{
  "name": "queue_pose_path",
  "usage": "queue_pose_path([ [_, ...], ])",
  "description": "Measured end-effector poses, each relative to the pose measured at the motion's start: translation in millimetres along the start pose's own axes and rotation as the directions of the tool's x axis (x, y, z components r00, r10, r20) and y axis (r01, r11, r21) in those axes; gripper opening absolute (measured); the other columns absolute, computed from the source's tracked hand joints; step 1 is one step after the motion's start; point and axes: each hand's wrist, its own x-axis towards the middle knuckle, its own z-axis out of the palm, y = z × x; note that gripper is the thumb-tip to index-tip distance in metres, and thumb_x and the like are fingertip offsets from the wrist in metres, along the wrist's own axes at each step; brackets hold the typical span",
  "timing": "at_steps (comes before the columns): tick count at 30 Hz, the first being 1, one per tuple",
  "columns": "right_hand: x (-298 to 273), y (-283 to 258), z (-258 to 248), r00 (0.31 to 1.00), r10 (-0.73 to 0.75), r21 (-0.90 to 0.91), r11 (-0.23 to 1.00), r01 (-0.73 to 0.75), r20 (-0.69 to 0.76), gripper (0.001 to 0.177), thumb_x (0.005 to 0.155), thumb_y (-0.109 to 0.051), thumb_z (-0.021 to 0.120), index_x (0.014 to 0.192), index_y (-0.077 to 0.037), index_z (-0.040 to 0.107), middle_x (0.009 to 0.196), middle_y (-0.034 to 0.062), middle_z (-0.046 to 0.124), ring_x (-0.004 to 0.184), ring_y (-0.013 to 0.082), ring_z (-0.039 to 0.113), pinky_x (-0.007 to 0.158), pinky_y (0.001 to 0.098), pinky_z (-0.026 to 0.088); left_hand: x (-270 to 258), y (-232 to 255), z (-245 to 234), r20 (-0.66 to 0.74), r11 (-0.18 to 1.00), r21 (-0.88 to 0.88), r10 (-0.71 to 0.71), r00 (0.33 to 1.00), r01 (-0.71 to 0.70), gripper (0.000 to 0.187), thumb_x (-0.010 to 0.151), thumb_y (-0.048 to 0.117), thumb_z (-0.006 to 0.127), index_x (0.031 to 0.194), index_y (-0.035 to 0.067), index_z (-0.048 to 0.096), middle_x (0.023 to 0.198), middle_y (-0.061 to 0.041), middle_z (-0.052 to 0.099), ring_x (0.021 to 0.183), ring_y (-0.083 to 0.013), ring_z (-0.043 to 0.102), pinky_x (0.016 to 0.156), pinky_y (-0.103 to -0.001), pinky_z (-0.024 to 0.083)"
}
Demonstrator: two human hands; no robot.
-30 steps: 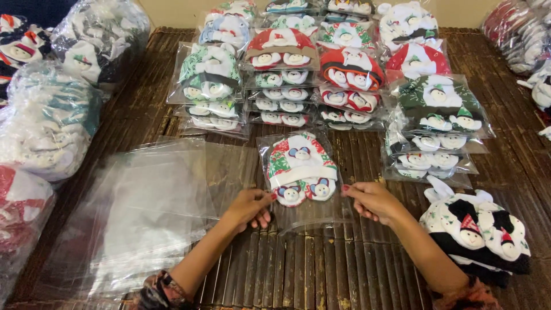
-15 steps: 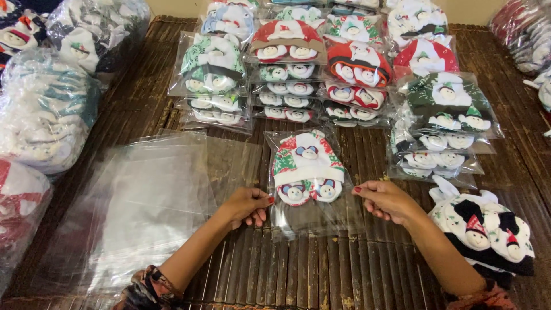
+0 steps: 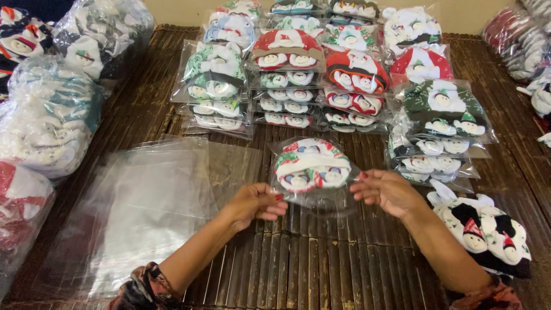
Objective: Packaging individual fabric hats into clear plastic bags at a steady pace
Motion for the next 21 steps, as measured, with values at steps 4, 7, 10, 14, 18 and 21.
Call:
queue_pose_path([
  [4, -22.7, -29.2, 32.4, 0.970, -0.242, 0.055, 0.969, 0.240, 0.023, 0.024, 0.100, -0.009, 0.059, 0.116, 0.009, 0.060, 0.103, 0.0342, 0.070, 0.090, 0.0413, 0.075, 0.076, 0.0459, 0.064, -2.8, 27.4, 5.5, 0.036, 0.984, 0.056, 0.169, 0.985, -0.170, 0.019, 0.088, 0.012, 0.077, 0.095, 0.000, 0.065, 0.090, -0.025, 0.077, 0.082, -0.0293, 0.078, 0.066, -0.032, 0.065],
  [7, -31.8, -34.8, 52.3, 0.888, -0.457, -0.117, 0.886, 0.448, -0.061, 0.018, 0.102, -0.008, 0.057, 0.110, 0.008, 0.061, 0.104, 0.0331, 0.069, 0.095, 0.0421, 0.074, 0.089, 0.0508, 0.062, -0.7, 41.0, 2.4, 0.093, 0.794, 0.421, 0.444, 0.891, -0.439, 0.008, 0.092, 0.007, 0.073, 0.091, 0.000, 0.069, 0.082, -0.017, 0.078, 0.078, -0.0175, 0.073, 0.070, -0.031, 0.064],
  [10, -25.9, -8.9, 46.2, 0.857, -0.514, -0.249, 0.835, 0.491, -0.032, 0.015, 0.102, -0.008, 0.058, 0.107, 0.006, 0.062, 0.104, 0.0312, 0.070, 0.096, 0.0408, 0.075, 0.090, 0.0528, 0.062, 11.2, 24.4, -11.5, 0.231, 0.286, 0.798, 0.668, 0.707, -0.531, 0.001, 0.092, 0.009, 0.073, 0.091, 0.010, 0.072, 0.079, -0.012, 0.079, 0.073, -0.0304, 0.078, 0.059, -0.035, 0.061],
  [14, -20.0, 46.0, 24.1, 0.947, -0.305, -0.228, 0.934, 0.275, -0.107, 0.019, 0.100, -0.009, 0.059, 0.107, 0.009, 0.064, 0.101, 0.0326, 0.071, 0.090, 0.0395, 0.076, 0.086, 0.0504, 0.064, 30.7, -39.3, -34.8, 0.267, 0.113, 0.886, 0.669, 0.693, -0.450, 0.004, 0.092, 0.018, 0.073, 0.094, 0.021, 0.071, 0.083, -0.004, 0.079, 0.075, -0.0246, 0.077, 0.064, -0.034, 0.060],
  [18, -37.0, 46.1, 24.3, 0.986, -0.109, -0.147, 0.985, 0.091, -0.123, 0.032, 0.098, -0.019, 0.066, 0.105, 0.012, 0.066, 0.096, 0.0272, 0.073, 0.083, 0.0310, 0.077, 0.080, 0.0421, 0.064, 0.3, -25.8, -12.9, 0.193, 0.298, 0.847, 0.597, 0.778, -0.439, 0.016, 0.087, 0.016, 0.080, 0.101, 0.009, 0.077, 0.094, -0.013, 0.080, 0.088, -0.0320, 0.077, 0.073, -0.035, 0.062],
  [21, -34.1, 38.1, 23.1, 0.993, -0.008, -0.180, 0.984, -0.013, -0.115, 0.050, 0.093, -0.029, 0.070, 0.117, 0.015, 0.066, 0.104, 0.0390, 0.072, 0.085, 0.0407, 0.076, 0.081, 0.0481, 0.063, -27.3, 5.4, 9.8, 0.006, 0.502, 0.823, 0.459, 0.889, -0.265, 0.024, 0.091, 0.032, 0.075, 0.099, 0.010, 0.082, 0.101, -0.016, 0.080, 0.096, -0.0433, 0.073, 0.078, -0.050, 0.057],
])
